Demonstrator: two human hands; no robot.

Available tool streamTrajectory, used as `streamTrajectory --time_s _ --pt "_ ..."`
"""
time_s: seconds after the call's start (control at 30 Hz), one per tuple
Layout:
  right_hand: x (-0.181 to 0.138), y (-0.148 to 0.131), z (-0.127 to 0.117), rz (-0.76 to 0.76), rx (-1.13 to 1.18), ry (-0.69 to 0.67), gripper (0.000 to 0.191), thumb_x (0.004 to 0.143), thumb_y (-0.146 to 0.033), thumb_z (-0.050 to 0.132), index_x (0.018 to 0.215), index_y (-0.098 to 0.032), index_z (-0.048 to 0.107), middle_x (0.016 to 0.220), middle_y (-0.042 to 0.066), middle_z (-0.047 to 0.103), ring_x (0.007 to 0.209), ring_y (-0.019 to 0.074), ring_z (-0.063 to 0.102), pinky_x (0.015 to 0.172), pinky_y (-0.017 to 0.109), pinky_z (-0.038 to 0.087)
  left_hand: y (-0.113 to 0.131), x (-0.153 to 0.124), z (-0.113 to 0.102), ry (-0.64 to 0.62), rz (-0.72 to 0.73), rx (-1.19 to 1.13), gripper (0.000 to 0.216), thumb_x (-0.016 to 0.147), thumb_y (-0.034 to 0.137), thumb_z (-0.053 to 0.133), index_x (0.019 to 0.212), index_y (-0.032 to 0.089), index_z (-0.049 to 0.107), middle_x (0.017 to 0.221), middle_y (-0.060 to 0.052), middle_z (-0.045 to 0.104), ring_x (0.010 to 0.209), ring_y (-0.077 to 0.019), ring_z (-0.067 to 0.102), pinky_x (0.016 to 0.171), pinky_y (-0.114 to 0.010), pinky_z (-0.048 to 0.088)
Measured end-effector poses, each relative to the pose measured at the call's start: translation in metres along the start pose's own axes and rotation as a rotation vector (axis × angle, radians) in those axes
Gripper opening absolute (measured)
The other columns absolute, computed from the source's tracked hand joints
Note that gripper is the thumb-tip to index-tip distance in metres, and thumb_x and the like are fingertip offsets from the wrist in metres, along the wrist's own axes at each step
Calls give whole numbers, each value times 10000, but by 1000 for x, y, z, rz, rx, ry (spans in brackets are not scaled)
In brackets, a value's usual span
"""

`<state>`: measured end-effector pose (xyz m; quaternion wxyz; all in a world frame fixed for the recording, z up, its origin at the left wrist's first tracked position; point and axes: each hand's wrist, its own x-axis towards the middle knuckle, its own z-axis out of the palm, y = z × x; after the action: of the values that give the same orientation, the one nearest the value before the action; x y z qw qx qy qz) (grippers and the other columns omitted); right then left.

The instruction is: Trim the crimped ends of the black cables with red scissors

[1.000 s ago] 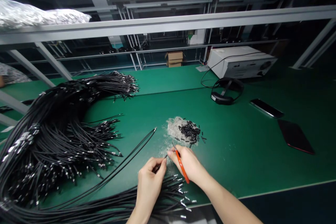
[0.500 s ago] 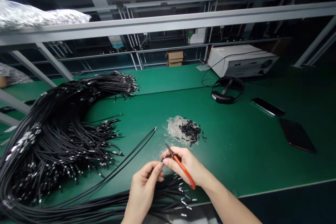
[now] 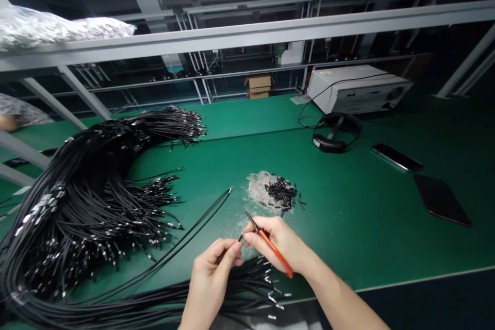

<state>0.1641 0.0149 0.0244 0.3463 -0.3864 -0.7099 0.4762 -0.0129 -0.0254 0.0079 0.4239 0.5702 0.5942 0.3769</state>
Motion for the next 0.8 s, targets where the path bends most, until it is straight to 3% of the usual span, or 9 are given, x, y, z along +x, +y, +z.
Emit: streamTrajectory --time_s 0.13,0.27,0.4,0.5,0.57,0.67,0.8 --pt "4 -4 -12 -34 -79 -109 236 895 -347 490 810 -154 596 679 -15 535 612 100 451 579 204 382 7 4 -8 -138 -24 6 353 834 459 505 782 156 677 700 -11 562 609 -65 519 602 -163 407" --pt "7 -8 -20 -82 -171 -178 238 901 -335 479 826 -164 627 726 -4 595 663 113 508 633 215 404 16 6 -15 -246 39 41 328 843 428 509 870 188 731 750 -33 597 716 -82 512 666 -164 394" --pt "1 -7 -20 -55 -301 27 238 921 -333 454 819 -185 609 727 -2 614 679 124 541 651 230 412 15 6 -12 -156 35 47 297 800 425 575 865 191 747 738 -39 615 691 -84 514 634 -165 384" --pt "-10 -2 -17 -16 -498 212 208 927 -368 466 936 -223 615 840 12 647 736 143 561 670 247 418 10 6 -6 -70 54 59 284 791 412 587 825 178 745 694 -31 592 649 -78 497 594 -162 368" --pt "-18 2 -12 -23 -699 225 210 902 -406 516 1002 -243 603 880 19 643 728 154 555 663 265 409 7 6 -2 -30 59 62 277 792 405 585 821 177 742 680 -25 583 633 -72 488 579 -158 360" --pt "-27 6 0 -51 -979 178 263 819 -468 618 922 -228 585 804 18 595 668 174 525 636 303 364 5 7 1 8 57 86 270 798 402 577 823 186 739 667 -15 571 619 -66 482 572 -154 356" --pt "-29 10 14 -54 -1126 175 256 761 -421 699 825 -219 555 751 7 541 678 193 517 663 330 302 3 6 4 30 60 135 270 817 394 548 854 201 733 680 -11 576 629 -69 500 589 -156 374"
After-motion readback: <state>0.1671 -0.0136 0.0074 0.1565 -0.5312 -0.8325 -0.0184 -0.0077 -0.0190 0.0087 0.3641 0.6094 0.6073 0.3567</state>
